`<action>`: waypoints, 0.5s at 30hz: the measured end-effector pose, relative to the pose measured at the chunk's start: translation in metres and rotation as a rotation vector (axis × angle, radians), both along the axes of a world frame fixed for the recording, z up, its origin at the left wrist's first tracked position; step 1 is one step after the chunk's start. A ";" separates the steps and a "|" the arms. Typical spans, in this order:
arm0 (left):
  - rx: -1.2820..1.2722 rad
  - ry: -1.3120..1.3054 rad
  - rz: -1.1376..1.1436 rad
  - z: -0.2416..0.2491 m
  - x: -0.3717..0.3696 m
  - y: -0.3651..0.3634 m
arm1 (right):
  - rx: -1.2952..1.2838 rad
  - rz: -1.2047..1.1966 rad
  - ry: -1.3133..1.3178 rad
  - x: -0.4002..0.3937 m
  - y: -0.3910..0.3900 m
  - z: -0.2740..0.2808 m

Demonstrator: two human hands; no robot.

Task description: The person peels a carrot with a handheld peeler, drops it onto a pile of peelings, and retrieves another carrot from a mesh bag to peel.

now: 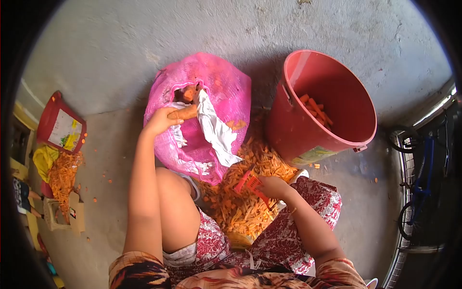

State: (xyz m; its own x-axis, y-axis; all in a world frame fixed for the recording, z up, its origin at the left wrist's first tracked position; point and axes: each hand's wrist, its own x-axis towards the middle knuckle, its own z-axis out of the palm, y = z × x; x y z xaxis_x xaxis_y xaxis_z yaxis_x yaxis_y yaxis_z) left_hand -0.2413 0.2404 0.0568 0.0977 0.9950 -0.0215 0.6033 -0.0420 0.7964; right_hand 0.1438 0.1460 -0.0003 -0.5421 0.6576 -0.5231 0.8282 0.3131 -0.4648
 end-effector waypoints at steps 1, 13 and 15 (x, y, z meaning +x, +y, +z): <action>-0.016 -0.081 -0.008 0.018 0.011 -0.013 | 0.006 -0.014 0.010 0.001 0.000 -0.002; -0.277 -1.811 -0.244 0.034 0.144 -0.158 | 0.002 -0.142 0.129 0.003 -0.018 0.012; -0.399 -1.888 -0.112 0.023 0.156 -0.169 | 0.063 -0.126 0.165 0.007 -0.023 0.011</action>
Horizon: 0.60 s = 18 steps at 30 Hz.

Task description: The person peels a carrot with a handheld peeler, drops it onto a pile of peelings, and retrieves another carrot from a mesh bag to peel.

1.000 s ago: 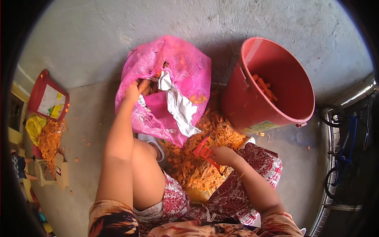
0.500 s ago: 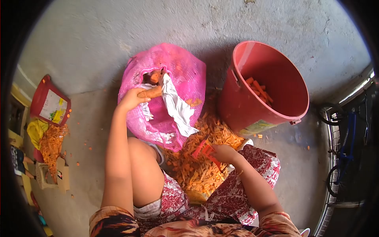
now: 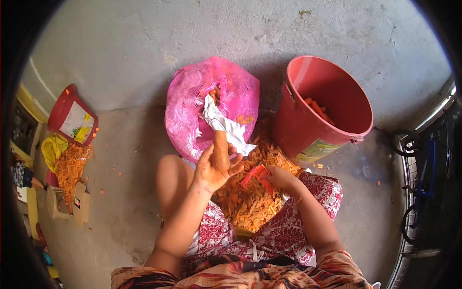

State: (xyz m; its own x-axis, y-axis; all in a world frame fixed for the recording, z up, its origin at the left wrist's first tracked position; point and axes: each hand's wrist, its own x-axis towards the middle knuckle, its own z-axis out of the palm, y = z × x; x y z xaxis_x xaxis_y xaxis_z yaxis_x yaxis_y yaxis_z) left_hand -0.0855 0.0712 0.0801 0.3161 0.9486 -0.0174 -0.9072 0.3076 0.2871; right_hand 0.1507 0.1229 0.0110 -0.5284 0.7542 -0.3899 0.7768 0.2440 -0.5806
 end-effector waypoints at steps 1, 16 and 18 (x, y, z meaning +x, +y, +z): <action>-0.085 -0.116 -0.020 -0.011 0.006 -0.005 | 0.033 -0.031 0.053 0.001 -0.003 0.001; -0.129 0.177 -0.228 0.025 0.063 -0.058 | 0.011 -0.588 1.307 -0.049 -0.075 0.144; -0.116 0.143 -0.204 0.030 0.065 -0.061 | 0.017 -0.562 1.305 -0.053 -0.083 0.151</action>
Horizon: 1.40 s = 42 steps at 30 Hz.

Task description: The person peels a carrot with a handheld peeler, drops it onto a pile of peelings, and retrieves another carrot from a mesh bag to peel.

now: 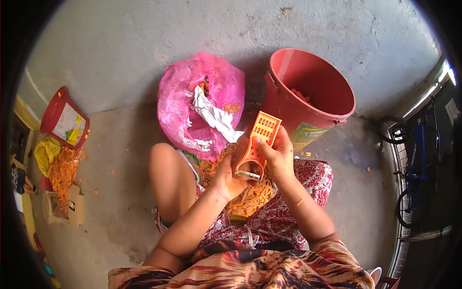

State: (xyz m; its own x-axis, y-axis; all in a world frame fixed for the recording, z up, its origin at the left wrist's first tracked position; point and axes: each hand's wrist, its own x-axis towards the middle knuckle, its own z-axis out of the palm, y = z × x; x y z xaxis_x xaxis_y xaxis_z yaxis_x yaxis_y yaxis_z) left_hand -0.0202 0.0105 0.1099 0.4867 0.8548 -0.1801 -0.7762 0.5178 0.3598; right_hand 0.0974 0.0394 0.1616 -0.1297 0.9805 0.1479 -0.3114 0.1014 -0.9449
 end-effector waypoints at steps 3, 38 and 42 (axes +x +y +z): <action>-0.050 -0.031 0.051 0.011 0.005 -0.007 | 0.050 0.036 -0.015 -0.005 -0.013 0.005; 0.023 0.015 -0.173 -0.015 -0.003 -0.044 | 0.472 -0.479 -0.419 0.033 0.005 -0.007; -0.044 0.000 -0.131 -0.009 -0.001 -0.048 | 0.386 -0.712 -0.196 0.056 0.027 0.007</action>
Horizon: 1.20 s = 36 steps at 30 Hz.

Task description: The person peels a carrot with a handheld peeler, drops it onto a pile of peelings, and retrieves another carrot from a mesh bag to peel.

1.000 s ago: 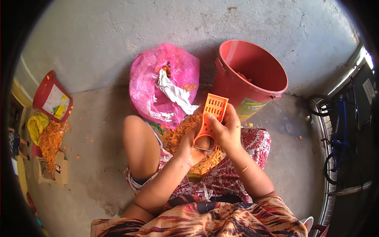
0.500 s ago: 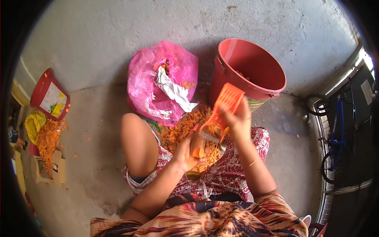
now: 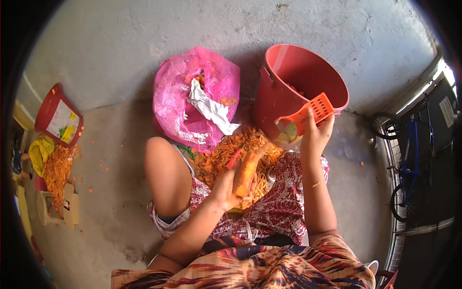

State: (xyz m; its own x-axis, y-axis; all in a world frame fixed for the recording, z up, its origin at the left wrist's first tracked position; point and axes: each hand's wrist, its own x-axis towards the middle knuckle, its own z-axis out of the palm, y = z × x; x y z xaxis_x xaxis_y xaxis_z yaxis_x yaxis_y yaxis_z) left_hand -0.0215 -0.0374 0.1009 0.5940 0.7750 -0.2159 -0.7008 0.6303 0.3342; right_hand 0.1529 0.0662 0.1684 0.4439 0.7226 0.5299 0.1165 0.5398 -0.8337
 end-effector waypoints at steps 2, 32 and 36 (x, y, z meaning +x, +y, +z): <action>-0.014 -0.066 -0.003 -0.007 -0.002 0.005 | -0.124 0.230 -0.098 -0.021 -0.033 0.009; -0.073 0.019 -0.050 -0.018 -0.009 -0.001 | -0.333 0.213 0.100 0.011 0.016 -0.032; -0.082 -0.010 -0.037 -0.004 -0.004 0.010 | -0.428 0.487 0.136 -0.020 -0.021 -0.028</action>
State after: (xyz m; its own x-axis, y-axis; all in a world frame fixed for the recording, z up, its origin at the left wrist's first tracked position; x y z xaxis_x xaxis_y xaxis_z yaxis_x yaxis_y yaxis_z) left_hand -0.0252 -0.0274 0.0974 0.6244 0.7324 -0.2715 -0.6794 0.6808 0.2738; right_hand 0.1330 0.0454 0.1401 0.0556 0.9920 0.1137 -0.1793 0.1220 -0.9762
